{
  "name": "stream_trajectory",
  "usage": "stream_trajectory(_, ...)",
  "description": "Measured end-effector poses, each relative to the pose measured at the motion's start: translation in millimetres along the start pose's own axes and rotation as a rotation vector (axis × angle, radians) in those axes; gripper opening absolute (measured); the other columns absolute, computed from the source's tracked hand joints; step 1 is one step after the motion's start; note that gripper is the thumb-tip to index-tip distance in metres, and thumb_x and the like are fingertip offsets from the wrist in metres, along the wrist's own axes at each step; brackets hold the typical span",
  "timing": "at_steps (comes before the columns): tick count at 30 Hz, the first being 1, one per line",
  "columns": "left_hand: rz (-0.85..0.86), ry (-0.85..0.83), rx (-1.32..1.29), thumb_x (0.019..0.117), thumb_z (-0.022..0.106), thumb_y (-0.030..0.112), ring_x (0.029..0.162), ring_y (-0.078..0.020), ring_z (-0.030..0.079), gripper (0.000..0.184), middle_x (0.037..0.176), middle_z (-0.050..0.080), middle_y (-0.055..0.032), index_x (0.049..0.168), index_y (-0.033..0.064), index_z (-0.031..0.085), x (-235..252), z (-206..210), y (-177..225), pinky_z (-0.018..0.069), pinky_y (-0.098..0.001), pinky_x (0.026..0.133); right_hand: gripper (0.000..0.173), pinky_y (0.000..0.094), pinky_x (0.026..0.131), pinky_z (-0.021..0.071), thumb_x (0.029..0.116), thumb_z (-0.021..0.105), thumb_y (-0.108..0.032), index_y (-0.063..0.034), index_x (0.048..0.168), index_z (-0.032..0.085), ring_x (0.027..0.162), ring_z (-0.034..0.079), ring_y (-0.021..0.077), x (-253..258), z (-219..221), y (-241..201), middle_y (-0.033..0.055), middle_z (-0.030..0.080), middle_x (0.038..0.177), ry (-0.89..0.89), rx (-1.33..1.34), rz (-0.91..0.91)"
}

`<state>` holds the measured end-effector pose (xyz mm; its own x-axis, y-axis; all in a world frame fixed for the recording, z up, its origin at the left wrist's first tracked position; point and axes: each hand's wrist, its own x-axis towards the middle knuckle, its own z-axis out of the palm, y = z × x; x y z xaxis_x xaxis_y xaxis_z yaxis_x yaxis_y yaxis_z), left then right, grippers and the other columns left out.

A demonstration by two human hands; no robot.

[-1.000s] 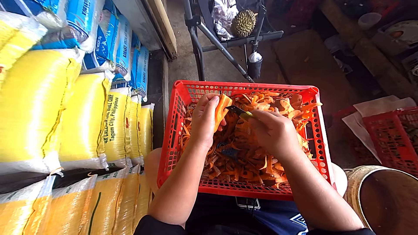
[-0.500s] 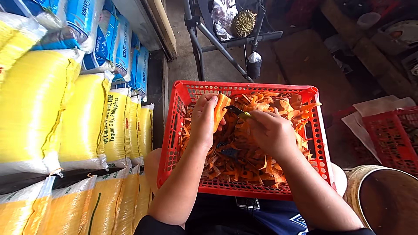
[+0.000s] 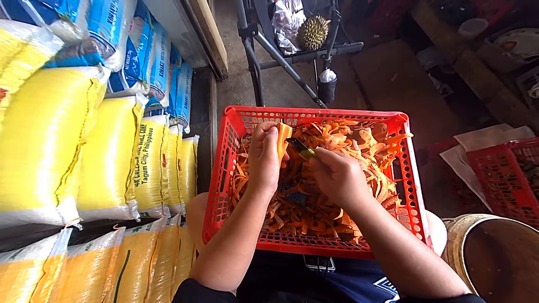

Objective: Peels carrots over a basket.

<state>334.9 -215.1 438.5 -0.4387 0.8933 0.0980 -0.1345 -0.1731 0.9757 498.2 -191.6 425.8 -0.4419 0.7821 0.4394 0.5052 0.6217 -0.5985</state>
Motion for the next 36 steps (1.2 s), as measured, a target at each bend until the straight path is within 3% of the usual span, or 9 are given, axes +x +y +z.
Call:
stream_trajectory(6, -0.006, -0.008, 0.042, 0.1119, 0.031, 0.032, 0.053, -0.0018, 0.053, 0.027, 0.085, 0.059, 0.0023, 0.119, 0.0193, 0.055, -2, 2, -3, 0.0457, -0.0145, 0.045, 0.022, 0.033, 0.059, 0.0531, 0.0997, 0.058, -0.013, 0.0001, 0.106, 0.074, 0.063, 0.062, 0.015, 0, 2, -3, 0.009, 0.068, 0.077, -0.055, 0.114, 0.086)
stream_trajectory(11, 0.005, 0.009, 0.022, 0.1118, 0.032, 0.031, 0.054, -0.0015, 0.054, 0.027, 0.087, 0.06, 0.0027, 0.119, 0.0191, 0.055, -4, 4, -3, 0.0466, -0.0144, 0.046, 0.02, 0.0148, 0.052, 0.0467, 0.1038, 0.056, -0.012, 0.001, 0.106, 0.07, 0.053, 0.052, -0.0018, 4, -3, -6, -0.0003, 0.059, 0.068, -0.202, 0.38, 0.313)
stream_trajectory(14, 0.074, -0.002, 0.07, 0.1112, 0.033, 0.03, 0.055, -0.0004, 0.054, 0.026, 0.089, 0.059, 0.0036, 0.119, 0.0174, 0.055, -4, 3, -5, 0.0473, -0.0142, 0.047, 0.021, 0.0147, 0.05, 0.0474, 0.1072, 0.052, -0.012, 0.0027, 0.111, 0.066, 0.05, 0.053, -0.0002, 9, -11, -13, -0.0008, 0.058, 0.065, -0.317, 0.585, 0.519)
stream_trajectory(18, 0.16, 0.004, 0.119, 0.1101, 0.037, 0.027, 0.061, -0.0001, 0.055, 0.026, 0.1, 0.059, 0.0031, 0.121, 0.0132, 0.056, -3, 2, -8, 0.0496, -0.0156, 0.052, 0.023, 0.0146, 0.046, 0.0473, 0.1094, 0.045, -0.01, 0.0025, 0.106, 0.064, 0.047, 0.054, 0.0025, 13, -13, -15, -0.0001, 0.058, 0.062, -0.385, 0.867, 0.705)
stream_trajectory(24, 0.137, 0.011, 0.069, 0.1098, 0.038, 0.026, 0.059, 0.0, 0.055, 0.023, 0.096, 0.06, 0.0041, 0.119, 0.0146, 0.056, -3, 3, -7, 0.0495, -0.015, 0.051, 0.031, 0.0148, 0.045, 0.048, 0.1107, 0.035, -0.01, 0.0024, 0.102, 0.062, 0.046, 0.054, 0.0034, 14, -15, -13, 0.0011, 0.058, 0.062, -0.474, 1.073, 0.8)
stream_trajectory(27, 0.111, 0.006, 0.063, 0.11, 0.038, 0.028, 0.057, -0.0001, 0.055, 0.023, 0.092, 0.06, 0.0046, 0.118, 0.0166, 0.056, -3, 2, -4, 0.0487, -0.0143, 0.049, 0.023, 0.0145, 0.049, 0.0482, 0.1093, 0.045, -0.01, 0.0016, 0.106, 0.064, 0.05, 0.054, 0.0018, 11, -11, -13, 0.0001, 0.059, 0.065, -0.379, 0.848, 0.653)
stream_trajectory(29, 0.054, 0.013, 0.023, 0.1109, 0.035, 0.028, 0.055, -0.0002, 0.055, 0.023, 0.086, 0.06, 0.0045, 0.117, 0.0173, 0.055, -3, 3, -2, 0.0476, -0.0139, 0.046, 0.019, 0.0174, 0.056, 0.0492, 0.1048, 0.055, -0.013, 0.0001, 0.108, 0.069, 0.057, 0.056, 0.0012, 3, -4, -6, -0.0002, 0.062, 0.072, -0.222, 0.453, 0.335)
stream_trajectory(32, -0.076, 0.014, -0.046, 0.1121, 0.033, 0.031, 0.051, -0.002, 0.055, 0.025, 0.079, 0.06, 0.0028, 0.115, 0.0191, 0.054, -2, 3, 2, 0.0465, -0.0144, 0.044, 0.021, 0.0392, 0.06, 0.0539, 0.1001, 0.059, -0.015, -0.0012, 0.107, 0.073, 0.066, 0.064, 0.0198, 0, 0, 3, 0.0107, 0.069, 0.082, -0.034, 0.091, 0.059)
stream_trajectory(36, -0.197, 0.031, -0.118, 0.1123, 0.033, 0.034, 0.05, -0.0034, 0.055, 0.027, 0.079, 0.061, 0.0013, 0.114, 0.0201, 0.056, 0, 3, 7, 0.0465, -0.0156, 0.043, 0.023, 0.0441, 0.057, 0.0549, 0.0973, 0.06, -0.013, -0.0014, 0.109, 0.076, 0.068, 0.07, 0.0281, 0, 0, 5, 0.0149, 0.072, 0.084, 0.079, -0.094, -0.1)
